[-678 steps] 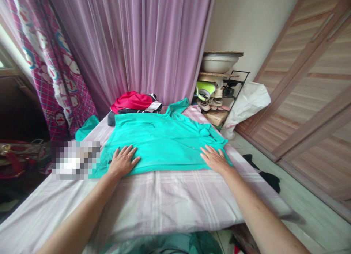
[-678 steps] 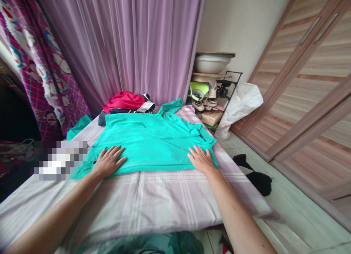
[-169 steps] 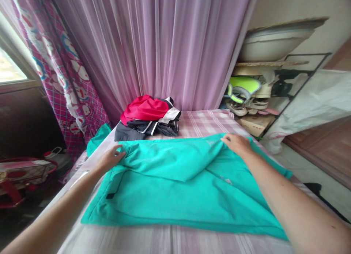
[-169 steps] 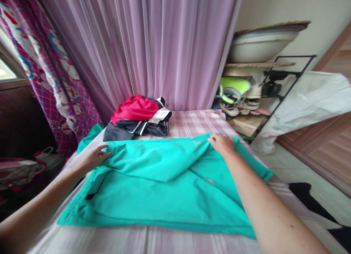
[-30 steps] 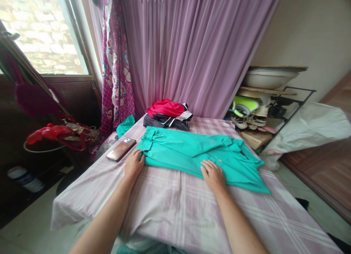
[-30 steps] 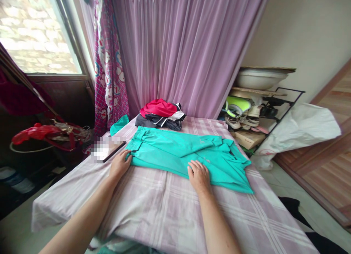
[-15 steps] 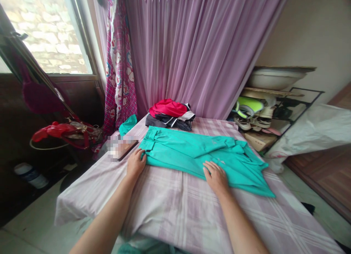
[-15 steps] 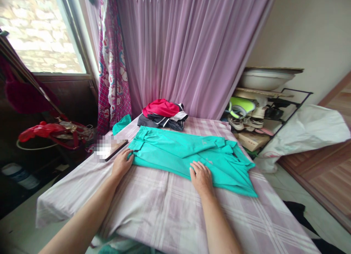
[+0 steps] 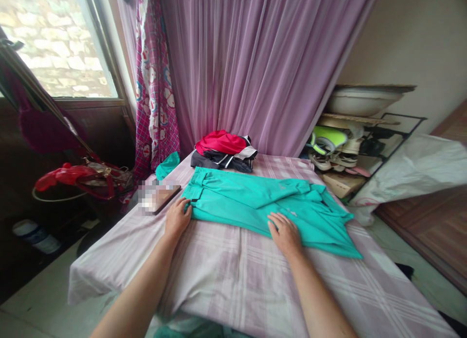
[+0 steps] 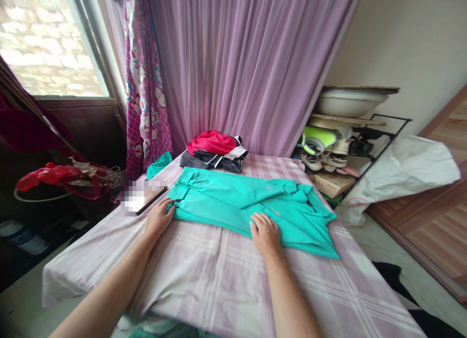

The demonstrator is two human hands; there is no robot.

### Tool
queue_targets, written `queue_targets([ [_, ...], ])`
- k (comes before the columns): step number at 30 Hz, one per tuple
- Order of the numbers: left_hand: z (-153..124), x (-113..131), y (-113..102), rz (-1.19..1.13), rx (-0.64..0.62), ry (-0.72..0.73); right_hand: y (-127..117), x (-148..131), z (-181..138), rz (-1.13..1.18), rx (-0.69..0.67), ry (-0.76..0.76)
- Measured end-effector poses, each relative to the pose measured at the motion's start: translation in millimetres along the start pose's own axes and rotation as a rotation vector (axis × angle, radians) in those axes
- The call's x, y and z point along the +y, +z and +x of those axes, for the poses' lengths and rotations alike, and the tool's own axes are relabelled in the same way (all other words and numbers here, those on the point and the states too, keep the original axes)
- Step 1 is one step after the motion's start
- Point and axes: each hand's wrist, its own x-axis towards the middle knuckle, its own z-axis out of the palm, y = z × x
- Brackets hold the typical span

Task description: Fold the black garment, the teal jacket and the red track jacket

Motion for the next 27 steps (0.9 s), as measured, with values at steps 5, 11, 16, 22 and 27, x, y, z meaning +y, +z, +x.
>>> queue_targets([
  [5,1,-1,0,0.010,0.001,0.009,-1,-1,0,-0.002,0.007,0.003],
  [11,3,-6,7,0.006,0.042,0.028,5,1,-2,0.000,0.077,-0.033],
  [16,5,-9,9,-0.011,0.048,0.035,10,10,-1,-0.006,0.099,-0.060],
  [22,6,-10,9,-0.017,0.044,0.030,12,12,-1,0.001,0.093,-0.073],
  [27,5,-11,11,-0.006,0.057,0.034,10,4,-2,0.010,0.124,-0.052],
])
